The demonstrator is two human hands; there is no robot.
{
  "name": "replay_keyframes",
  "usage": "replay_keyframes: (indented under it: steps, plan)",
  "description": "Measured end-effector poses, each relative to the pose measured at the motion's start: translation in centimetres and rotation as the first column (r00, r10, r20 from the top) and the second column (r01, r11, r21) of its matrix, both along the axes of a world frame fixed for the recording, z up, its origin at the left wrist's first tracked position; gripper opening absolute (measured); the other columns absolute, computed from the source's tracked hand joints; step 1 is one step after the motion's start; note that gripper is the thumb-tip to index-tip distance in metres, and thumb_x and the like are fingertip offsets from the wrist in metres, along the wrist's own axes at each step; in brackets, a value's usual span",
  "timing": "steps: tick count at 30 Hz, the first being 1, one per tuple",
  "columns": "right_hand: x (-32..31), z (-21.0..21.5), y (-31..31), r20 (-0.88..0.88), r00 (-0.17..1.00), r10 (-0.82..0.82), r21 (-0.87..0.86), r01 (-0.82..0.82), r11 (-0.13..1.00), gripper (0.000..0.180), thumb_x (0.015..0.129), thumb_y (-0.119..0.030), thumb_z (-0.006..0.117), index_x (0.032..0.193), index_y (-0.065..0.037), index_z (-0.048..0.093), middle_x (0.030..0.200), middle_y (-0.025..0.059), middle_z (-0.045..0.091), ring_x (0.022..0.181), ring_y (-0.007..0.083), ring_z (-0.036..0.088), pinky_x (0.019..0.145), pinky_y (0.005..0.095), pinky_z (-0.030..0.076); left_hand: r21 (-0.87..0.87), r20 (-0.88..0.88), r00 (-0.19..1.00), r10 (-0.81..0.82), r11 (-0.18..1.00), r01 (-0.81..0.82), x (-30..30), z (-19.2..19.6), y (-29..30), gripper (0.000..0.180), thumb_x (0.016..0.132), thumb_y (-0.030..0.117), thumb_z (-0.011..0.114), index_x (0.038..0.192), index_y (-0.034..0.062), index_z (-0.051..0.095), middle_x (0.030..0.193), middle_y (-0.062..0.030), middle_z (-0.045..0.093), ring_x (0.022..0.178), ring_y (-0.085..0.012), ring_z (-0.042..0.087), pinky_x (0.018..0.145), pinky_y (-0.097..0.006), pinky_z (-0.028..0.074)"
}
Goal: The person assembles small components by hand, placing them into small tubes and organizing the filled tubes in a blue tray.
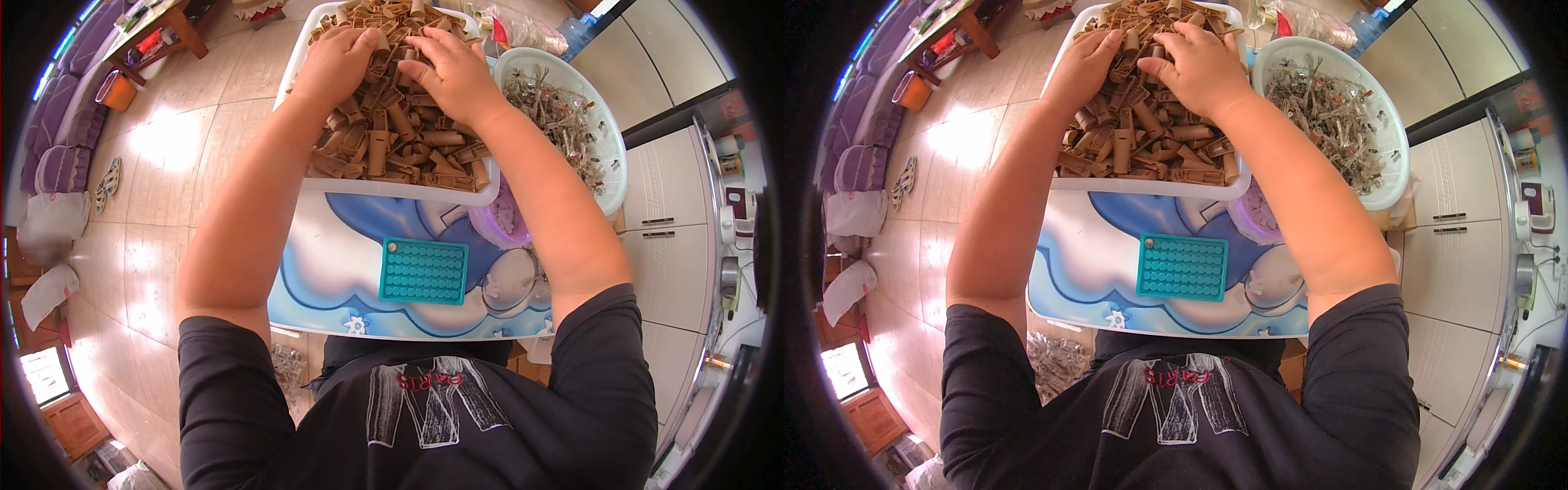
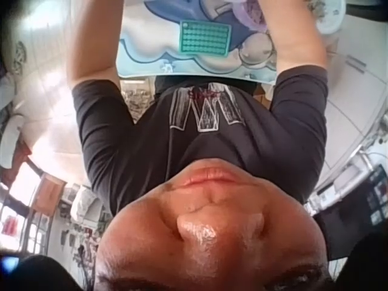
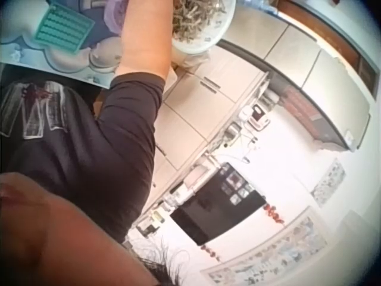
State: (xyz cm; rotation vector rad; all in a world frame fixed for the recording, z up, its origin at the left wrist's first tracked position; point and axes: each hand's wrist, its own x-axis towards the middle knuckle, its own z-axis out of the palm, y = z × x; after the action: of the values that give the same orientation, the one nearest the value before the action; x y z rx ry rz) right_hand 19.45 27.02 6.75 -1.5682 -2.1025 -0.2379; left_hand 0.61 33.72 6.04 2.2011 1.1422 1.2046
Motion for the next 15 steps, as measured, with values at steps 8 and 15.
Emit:
replay_keyframes:
  steps: [8,15]
  plan:
    - [-3.2,-0.3,-0.9,0.082,0.995,0.052,0.112,-0.061,0.992,0.072,0.074,-0.057,0.062,0.129,-0.014,0.044,0.131,0.0125,0.043,0.115,0.0314,0.047,0.095,0.0433,0.04,-0.352,0.09,0.995,0.051,0.936,-0.016,1.0,0.8,0.1,0.045,0.092,0.043,0.039,0.102,0.0062,0.063,0.096,-0.019,0.064,0.095,-0.0366,0.059,0.084,-0.041,0.044]
    - [-4.7,0.4,-1.3,-0.123,0.989,0.083,0.144,-0.065,0.987,0.067,0.07,-0.041,0.073,0.125,-0.011,0.047,0.12,0.0103,0.047,0.107,0.0312,0.052,0.088,0.0398,0.045,-0.416,0.376,0.926,0.038,0.9,0.132,1.7,1.7,-1.3,0.037,0.091,0.036,0.046,0.097,0.0045,0.065,0.091,-0.0123,0.065,0.082,-0.0219,0.06,0.076,-0.034,0.046]
